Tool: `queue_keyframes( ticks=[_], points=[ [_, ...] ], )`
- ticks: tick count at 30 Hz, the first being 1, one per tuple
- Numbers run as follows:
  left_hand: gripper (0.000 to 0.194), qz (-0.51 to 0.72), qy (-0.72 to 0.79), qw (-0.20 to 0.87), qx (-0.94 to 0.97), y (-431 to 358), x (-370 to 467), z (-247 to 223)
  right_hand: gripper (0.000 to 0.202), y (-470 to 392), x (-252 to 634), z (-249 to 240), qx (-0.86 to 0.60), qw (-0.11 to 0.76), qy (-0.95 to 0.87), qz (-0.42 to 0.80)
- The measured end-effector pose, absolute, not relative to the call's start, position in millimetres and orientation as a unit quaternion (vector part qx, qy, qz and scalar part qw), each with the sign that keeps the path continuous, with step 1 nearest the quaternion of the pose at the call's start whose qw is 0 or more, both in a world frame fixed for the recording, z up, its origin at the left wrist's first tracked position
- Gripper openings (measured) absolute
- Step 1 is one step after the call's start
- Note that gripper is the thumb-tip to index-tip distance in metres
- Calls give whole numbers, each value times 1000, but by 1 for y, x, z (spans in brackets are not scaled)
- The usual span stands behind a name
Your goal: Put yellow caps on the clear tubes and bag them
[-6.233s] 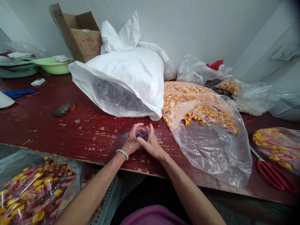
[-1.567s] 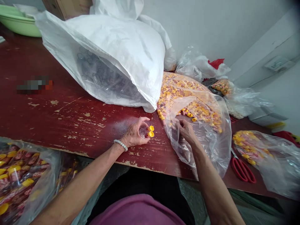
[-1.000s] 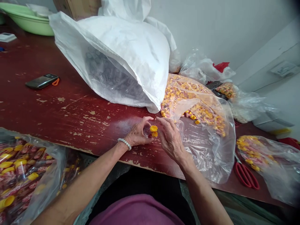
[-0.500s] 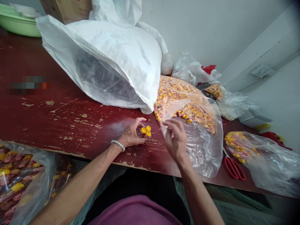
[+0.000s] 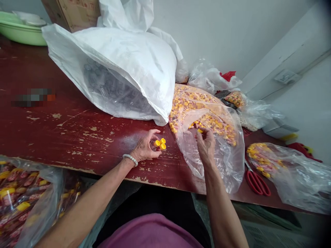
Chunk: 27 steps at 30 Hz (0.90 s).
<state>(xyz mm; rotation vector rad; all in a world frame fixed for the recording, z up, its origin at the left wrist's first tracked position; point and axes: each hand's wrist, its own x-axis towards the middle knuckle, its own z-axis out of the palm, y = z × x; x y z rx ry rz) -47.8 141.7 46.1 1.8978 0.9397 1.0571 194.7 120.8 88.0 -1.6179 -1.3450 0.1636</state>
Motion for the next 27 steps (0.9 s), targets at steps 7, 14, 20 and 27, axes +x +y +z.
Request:
queue_keyframes(
  ticks=[7, 14, 20, 27],
  points=[
    [73, 414, 359, 371, 749, 142, -48, 52, 19, 110, 105, 100, -547, 510, -639, 178],
    [77, 416, 346, 377, 752, 143, -51, 49, 17, 111, 100, 85, -524, 423, -734, 86],
    [76, 429, 330, 406, 736, 144, -50, 48, 22, 102, 94, 86, -515, 321, -794, 46],
    [77, 426, 357, 397, 730, 142, -47, 46, 25, 103, 146, 118, -558, 535, -634, 24]
  ],
)
